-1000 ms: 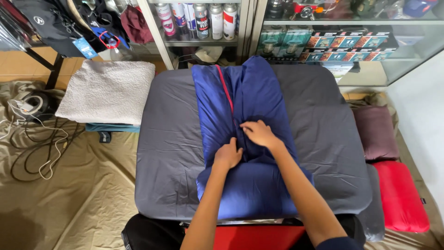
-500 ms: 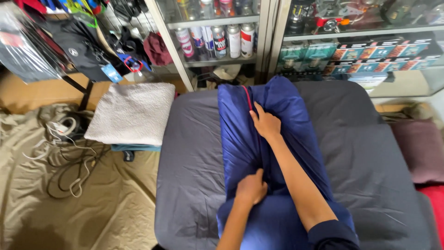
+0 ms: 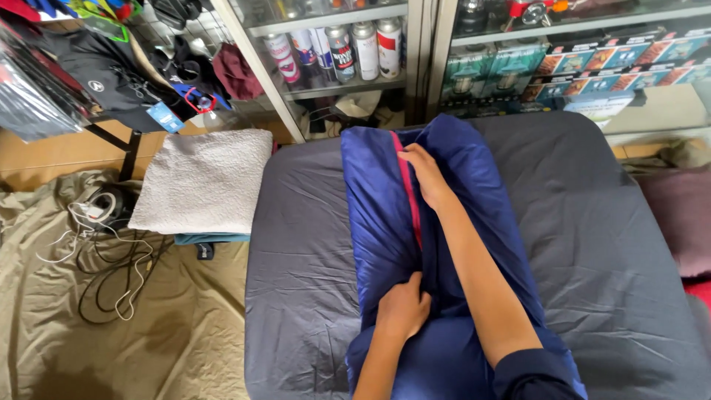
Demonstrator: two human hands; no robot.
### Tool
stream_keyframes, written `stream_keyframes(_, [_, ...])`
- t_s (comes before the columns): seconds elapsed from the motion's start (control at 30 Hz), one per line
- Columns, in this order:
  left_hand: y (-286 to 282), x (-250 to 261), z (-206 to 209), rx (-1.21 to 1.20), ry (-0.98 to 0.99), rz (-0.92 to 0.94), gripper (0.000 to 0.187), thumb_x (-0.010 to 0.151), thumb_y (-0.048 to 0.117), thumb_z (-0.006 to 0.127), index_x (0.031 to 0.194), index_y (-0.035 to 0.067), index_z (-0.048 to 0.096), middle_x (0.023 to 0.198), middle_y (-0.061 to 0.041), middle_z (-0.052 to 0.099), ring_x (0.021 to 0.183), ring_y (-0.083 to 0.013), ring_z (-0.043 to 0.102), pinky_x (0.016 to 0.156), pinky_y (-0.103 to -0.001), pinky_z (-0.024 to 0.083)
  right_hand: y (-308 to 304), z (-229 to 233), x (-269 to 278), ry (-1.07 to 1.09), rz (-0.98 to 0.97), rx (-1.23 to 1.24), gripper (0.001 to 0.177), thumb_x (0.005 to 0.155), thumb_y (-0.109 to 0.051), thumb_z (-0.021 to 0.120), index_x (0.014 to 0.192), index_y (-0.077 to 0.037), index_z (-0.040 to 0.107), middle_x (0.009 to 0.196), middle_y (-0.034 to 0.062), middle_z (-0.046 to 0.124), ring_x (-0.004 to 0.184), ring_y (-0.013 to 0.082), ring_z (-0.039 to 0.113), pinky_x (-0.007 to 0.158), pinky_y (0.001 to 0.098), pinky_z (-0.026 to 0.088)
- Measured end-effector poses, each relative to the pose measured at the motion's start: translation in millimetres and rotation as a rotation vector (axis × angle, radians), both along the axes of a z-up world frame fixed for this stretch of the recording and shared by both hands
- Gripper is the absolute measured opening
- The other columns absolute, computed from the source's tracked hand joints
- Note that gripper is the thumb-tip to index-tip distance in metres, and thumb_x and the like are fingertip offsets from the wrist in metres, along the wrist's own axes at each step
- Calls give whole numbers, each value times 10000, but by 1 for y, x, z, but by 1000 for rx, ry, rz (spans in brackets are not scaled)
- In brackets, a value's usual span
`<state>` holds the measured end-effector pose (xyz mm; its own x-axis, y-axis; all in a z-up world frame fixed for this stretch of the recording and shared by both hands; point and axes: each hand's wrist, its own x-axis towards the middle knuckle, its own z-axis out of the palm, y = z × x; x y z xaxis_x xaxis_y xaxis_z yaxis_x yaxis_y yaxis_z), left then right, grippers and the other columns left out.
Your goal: A person is smoothing out, folding, and rolling a blue sleeping bag on a flat surface.
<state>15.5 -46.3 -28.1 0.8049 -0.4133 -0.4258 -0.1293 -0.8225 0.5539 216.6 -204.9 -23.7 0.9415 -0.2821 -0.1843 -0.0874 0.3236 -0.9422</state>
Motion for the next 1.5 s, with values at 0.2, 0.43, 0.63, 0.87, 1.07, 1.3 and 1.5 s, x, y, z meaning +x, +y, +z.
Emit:
stream_keyframes(0.2, [2,-2,16,-7,11,28,547,937,283,437,1450,97,491,1114,-291,680,1049,-496,627,880,-605,475,-3,14,1,-113,76,211,304,819,-6,785,798,-214,564,801,-88,550,755,55,574,788,195,480])
stream_keyframes(0.43, [3,-1,33,-7,59,59,539,937,330,411,1433,149,520,1129,-232,704,1095,-448,631,896,-572,474,-25,-8,3,-413,78,-413,378,887,12,714,1211,-171,646,1221,-8,622,1259,237,447,1111,336,345])
stream_keyframes(0.63, [6,-6,-13,-14,-294,89,451,919,241,472,1304,108,667,1118,-161,656,1056,-389,564,854,-539,469,-23,-108,13,47,232,-1344,561,1025,-418,434,1537,-190,454,1636,76,380,1482,465,283,1168,687,193])
stream_keyframes(0.87, [5,-11,-8,62,-345,28,399,794,247,593,1167,144,691,1694,-166,136,1550,-444,41,1152,-701,130,-1,-39,30,-145,-17,-522,493,1072,-352,401,1508,-126,446,1587,81,459,1488,250,395,1230,372,287])
stream_keyframes(1.07, [12,-8,-5,45,-180,-3,478,834,237,529,1297,204,642,1716,-85,72,1561,-388,-32,1140,-776,21,-1,-55,66,135,179,-399,679,1018,-540,302,1641,-314,151,1663,122,343,1571,299,150,1261,424,82])
stream_keyframes(1.3, [7,-3,12,43,-50,21,462,864,211,479,1305,201,617,1722,-85,47,1568,-385,-73,1158,-766,-37,12,-46,70,369,243,-596,919,823,-740,494,1581,-229,404,1680,150,228,1572,278,201,1268,464,75])
stream_keyframes(1.5, [6,-9,-6,36,-294,21,452,789,211,585,1230,197,683,1682,-138,183,1535,-435,71,1091,-820,92,4,37,35,-390,271,-339,300,958,-180,745,794,-196,494,793,-111,417,778,6,415,735,181,319])
